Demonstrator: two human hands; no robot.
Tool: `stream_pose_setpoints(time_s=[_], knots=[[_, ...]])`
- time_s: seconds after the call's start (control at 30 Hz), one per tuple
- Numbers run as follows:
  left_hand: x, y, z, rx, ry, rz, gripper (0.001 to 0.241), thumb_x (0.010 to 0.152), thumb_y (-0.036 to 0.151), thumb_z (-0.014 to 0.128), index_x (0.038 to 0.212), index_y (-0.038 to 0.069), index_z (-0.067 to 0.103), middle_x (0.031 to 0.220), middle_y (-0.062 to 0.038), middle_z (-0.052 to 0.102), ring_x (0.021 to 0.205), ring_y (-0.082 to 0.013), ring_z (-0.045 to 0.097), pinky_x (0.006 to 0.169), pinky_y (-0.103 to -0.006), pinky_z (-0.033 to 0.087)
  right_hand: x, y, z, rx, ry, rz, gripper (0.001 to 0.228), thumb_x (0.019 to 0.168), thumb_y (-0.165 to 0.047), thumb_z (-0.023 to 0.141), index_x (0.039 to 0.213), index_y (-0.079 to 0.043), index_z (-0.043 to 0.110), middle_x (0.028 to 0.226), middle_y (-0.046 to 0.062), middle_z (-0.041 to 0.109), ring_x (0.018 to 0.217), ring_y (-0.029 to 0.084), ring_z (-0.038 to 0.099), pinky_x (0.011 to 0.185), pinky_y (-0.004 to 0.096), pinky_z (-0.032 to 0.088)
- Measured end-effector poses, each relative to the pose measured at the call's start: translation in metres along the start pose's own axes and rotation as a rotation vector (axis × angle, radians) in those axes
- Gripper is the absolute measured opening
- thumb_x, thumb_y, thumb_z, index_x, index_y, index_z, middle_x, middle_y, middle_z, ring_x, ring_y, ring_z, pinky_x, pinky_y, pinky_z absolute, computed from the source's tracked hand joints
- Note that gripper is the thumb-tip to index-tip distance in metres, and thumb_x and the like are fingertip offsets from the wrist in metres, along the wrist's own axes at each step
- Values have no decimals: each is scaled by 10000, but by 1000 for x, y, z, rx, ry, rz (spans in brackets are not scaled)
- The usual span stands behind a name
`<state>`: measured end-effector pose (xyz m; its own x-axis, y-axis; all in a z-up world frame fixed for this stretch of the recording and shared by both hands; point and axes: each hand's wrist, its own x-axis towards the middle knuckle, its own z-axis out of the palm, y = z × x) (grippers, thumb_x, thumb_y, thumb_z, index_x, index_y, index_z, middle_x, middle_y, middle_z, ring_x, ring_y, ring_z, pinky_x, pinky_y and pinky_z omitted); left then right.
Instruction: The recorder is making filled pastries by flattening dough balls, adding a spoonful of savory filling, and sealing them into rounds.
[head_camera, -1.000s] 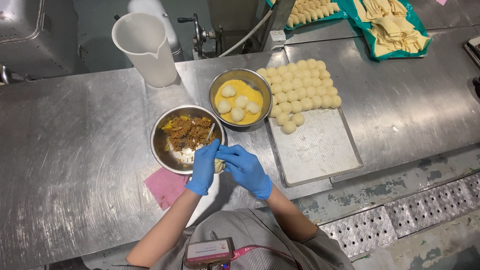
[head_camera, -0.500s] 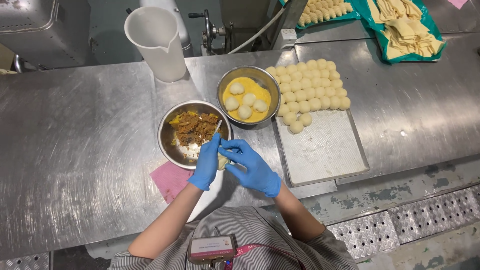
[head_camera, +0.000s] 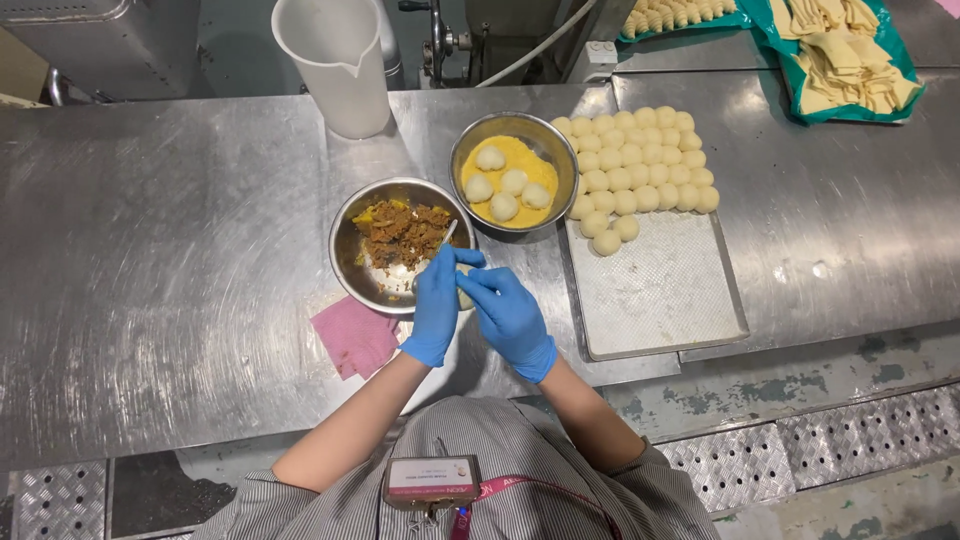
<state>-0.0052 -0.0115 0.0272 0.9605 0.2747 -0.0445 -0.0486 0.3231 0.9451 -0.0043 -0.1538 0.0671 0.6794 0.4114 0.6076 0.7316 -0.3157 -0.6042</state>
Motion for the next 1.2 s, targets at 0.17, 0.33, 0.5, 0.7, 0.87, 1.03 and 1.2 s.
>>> stream_pose_setpoints(time_s=[0.17, 0.33, 0.5, 0.7, 0.87, 1.03, 1.2], knots=[[-3, 24, 3, -358, -206, -543, 539, 1034, 517, 369, 1306, 98, 572, 1173, -69, 678, 999, -165, 703, 803, -357, 611, 25, -28, -20, 40, 34, 143, 337, 888, -16, 746, 1222, -49, 715, 1130, 128, 668, 981, 257, 712, 795, 345, 600], [-2, 2, -7, -413, -248, -462, 529, 1077, 493, 436, 1361, 64, 556, 1201, -100, 665, 1053, -206, 700, 871, -373, 607, 11, -10, -13, 30, 32, 193, 264, 882, -29, 768, 1143, -56, 740, 1077, 107, 689, 904, 223, 724, 760, 320, 600], [1, 12, -9, -595, -316, -660, 466, 1057, 471, 428, 1323, 107, 546, 1204, -61, 648, 1047, -178, 695, 870, -373, 612, 14, -7, -20, -75, 33, 49, 236, 897, -1, 749, 1128, -47, 735, 1088, 107, 698, 941, 214, 719, 776, 301, 591], [-5, 2, -3, -644, -239, -540, 389, 1107, 397, 470, 1283, 61, 554, 1134, -85, 632, 993, -176, 670, 872, -337, 596, 12, -5, -15, 70, -25, 171, 221, 874, -16, 775, 1090, -34, 734, 1077, 121, 676, 864, 209, 720, 726, 284, 589], [1, -15, 6, -680, -89, -338, 364, 1094, 383, 484, 1265, 69, 549, 1123, -119, 635, 997, -198, 662, 877, -329, 585, 15, -26, -5, -197, 64, -32, 325, 885, -5, 701, 1210, -24, 707, 1165, 137, 643, 1077, 337, 671, 936, 409, 551], [6, 6, 11, -762, -52, -295, 338, 1090, 373, 476, 1248, 79, 529, 1160, -135, 632, 1071, -244, 664, 942, -379, 574, 20, -43, -17, -159, -8, -62, 527, 860, 18, 628, 1383, 31, 560, 1257, 208, 593, 1191, 387, 600, 1038, 462, 495], [0, 21, 14, -904, -152, -226, 336, 1111, 366, 481, 1277, 78, 526, 1276, -168, 618, 1173, -274, 645, 1054, -430, 534, 21, -47, -23, 128, 4, 96, 695, 855, 56, 576, 1520, 38, 377, 1388, 227, 566, 1257, 366, 602, 1068, 426, 485]])
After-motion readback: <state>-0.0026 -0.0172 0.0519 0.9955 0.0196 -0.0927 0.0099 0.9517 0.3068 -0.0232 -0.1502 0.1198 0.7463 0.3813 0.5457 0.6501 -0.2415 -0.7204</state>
